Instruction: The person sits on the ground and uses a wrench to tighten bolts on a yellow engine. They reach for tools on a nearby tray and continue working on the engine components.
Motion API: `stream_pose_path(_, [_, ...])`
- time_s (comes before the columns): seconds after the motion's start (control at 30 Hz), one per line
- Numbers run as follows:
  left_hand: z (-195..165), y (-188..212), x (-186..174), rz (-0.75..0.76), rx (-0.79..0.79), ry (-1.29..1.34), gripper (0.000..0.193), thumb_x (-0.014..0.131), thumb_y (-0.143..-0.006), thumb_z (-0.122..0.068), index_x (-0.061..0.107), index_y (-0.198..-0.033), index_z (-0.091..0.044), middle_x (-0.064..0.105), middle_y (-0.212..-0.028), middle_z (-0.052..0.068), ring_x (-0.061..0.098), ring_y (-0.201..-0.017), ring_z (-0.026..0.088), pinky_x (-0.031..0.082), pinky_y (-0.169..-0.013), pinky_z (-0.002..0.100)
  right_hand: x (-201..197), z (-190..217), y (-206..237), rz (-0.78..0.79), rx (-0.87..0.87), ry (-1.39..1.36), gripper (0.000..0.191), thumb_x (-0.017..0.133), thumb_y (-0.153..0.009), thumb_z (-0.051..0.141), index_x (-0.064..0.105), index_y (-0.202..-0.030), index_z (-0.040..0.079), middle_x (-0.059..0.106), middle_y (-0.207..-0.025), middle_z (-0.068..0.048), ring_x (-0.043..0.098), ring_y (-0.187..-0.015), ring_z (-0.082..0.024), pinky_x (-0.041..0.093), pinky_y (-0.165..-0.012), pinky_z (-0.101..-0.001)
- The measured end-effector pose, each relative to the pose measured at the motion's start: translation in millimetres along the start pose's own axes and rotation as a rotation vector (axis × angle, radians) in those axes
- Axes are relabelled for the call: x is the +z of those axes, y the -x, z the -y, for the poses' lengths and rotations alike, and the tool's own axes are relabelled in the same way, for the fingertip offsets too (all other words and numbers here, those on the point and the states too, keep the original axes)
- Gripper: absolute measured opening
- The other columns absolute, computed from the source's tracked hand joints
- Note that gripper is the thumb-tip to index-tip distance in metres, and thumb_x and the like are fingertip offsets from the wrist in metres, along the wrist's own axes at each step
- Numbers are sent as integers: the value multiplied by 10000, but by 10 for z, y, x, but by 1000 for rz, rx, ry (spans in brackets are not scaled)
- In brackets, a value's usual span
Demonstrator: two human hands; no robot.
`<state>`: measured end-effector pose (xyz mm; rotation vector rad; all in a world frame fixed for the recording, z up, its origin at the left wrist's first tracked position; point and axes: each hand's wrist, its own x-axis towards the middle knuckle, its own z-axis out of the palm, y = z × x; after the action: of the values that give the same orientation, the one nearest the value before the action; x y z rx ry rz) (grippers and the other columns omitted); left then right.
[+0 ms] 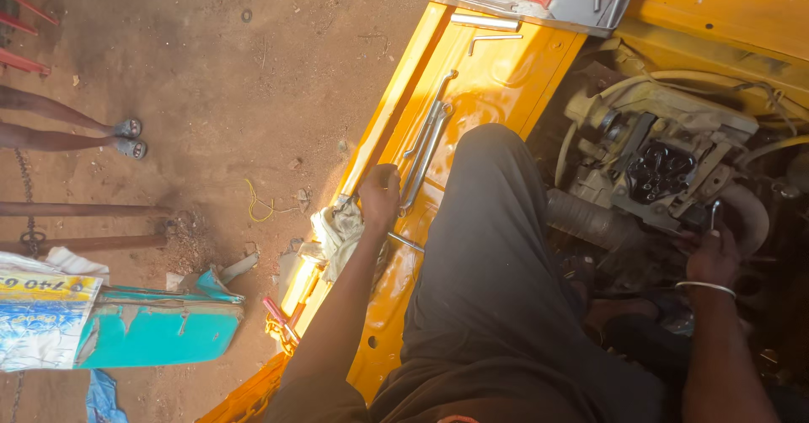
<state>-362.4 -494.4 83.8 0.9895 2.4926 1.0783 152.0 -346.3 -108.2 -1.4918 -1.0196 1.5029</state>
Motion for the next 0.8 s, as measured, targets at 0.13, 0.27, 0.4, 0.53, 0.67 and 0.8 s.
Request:
stream_pose_path(0.13, [-101, -53, 254, 117, 135, -223, 318, 696, -896, -240, 704, -1133, -29, 697, -1055, 196, 693, -922, 375, 543, -814, 494, -2, 163, 69, -72, 295, -5, 506, 339, -1135, 222, 457, -1625, 177, 659, -1092, -36, 643, -969, -155, 512, -784, -346])
stream_pose_path(0.27, [-316, -409, 490, 12, 250, -452, 364, 661, -868, -263, 687, -1137, -19, 663, -1112, 217, 642, -1043, 421, 509, -855, 535, 47, 319, 83, -57, 361, 29, 521, 333, -1114, 238, 449, -1622, 218, 679, -1115, -30, 645, -953, -155, 489, -779, -353])
stream_pose_path(0.4, [-437, -726, 534, 237, 150, -639, 287, 604, -942, -300, 699, -1061, -56, 686, -1120, 196, 671, -1066, 392, 519, -925, 533, 94, 379, 88, -49, 375, 29, 540, 311, -1094, 234, 422, -1622, 246, 680, -1108, -34, 632, -935, -162, 464, -745, -364])
stream_pose_path(0.53, [-598, -833, 541, 248, 133, -704, 276, 603, -957, -298, 698, -1042, -54, 720, -1077, 218, 690, -1034, 412, 535, -909, 531, 91, 377, 81, -47, 428, -28, 543, 325, -1085, 240, 405, -1621, 259, 689, -1097, -32, 639, -938, -161, 468, -732, -374])
stream_pose_path(0.67, [-767, -845, 513, 339, 36, -670, 330, 667, -911, -341, 696, -1051, -44, 720, -1097, 226, 693, -1057, 403, 551, -905, 504, 82, 360, 57, -35, 420, -111, 574, 348, -1048, 228, 420, -1615, 268, 694, -1068, -15, 650, -906, -175, 467, -678, -391])
stream_pose_path(0.8, [-852, -828, 484, 265, -20, -617, 286, 667, -886, -291, 739, -1046, -65, 732, -1113, 220, 705, -1065, 385, 549, -938, 476, 96, 339, 40, -26, 410, -163, 575, 369, -1041, 238, 394, -1615, 269, 691, -1036, -22, 625, -849, -178, 466, -663, -389])
